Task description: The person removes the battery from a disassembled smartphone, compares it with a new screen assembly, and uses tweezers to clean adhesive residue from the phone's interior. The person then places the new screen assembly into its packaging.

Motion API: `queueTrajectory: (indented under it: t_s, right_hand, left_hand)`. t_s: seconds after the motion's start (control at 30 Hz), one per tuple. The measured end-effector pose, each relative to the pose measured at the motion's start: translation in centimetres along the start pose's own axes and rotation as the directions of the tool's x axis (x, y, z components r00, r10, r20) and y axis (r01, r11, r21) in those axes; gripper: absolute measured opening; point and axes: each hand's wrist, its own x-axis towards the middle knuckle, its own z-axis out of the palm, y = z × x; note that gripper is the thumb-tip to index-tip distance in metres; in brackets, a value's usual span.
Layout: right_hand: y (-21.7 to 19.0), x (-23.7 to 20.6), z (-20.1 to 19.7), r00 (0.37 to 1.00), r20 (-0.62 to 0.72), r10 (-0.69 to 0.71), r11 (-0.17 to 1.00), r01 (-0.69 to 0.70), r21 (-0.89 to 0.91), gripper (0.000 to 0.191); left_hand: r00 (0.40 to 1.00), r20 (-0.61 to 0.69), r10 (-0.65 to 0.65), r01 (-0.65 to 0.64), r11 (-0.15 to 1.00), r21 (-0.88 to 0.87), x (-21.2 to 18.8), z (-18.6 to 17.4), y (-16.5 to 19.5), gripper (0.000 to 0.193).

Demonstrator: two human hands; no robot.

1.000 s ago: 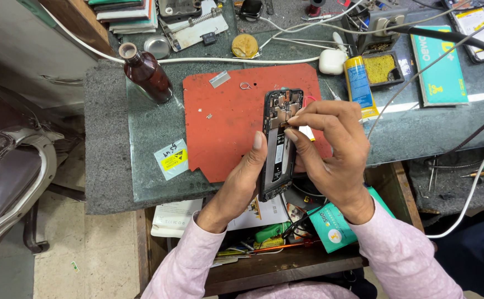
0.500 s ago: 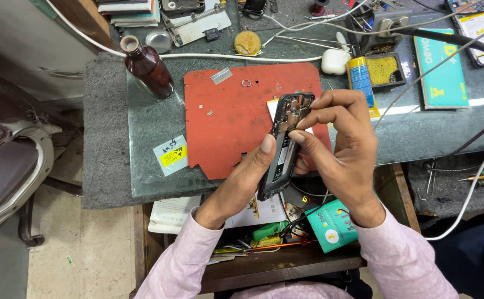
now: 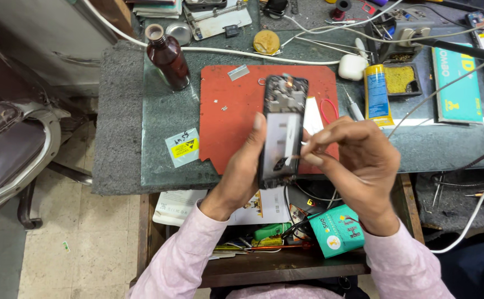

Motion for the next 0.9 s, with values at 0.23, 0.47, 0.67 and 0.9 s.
queueTrajectory:
  t_s: [0.23,0.47,0.67,0.9]
  right_hand:
    - [-0.2,0.5,-0.1,0.995,-0.016,-0.1,0.969,0.093,-0.231,0.026]
    - [-0.8,1.7,1.3,0.893,0.329,-0.308,0.556,0.449,-0.7,0.028]
    - [-1.0,2.0,2.1,0.819,0.476,-0.319,0.401,0.572,-0.716,0.027]
    - [-0.9,2.0,2.2,0.816,0.495,-0.3,0.405,0.578,-0.708,0.026]
  left_hand:
    - [0.978,-0.152,0.143,-0.162,0.979,-0.125,0.4,-1.0,0.8,0.076]
    - [0.976,-0.129,0.178,-0.194,0.974,-0.121,0.3,-1.2,1.1,0.079]
    - [0.968,-0.186,0.17,-0.174,0.985,-0.007,0.2,-1.0,0.7,0.076]
    - [0.962,-0.206,0.178,-0.168,0.984,0.065,0.4,-1.4,0.1,0.075]
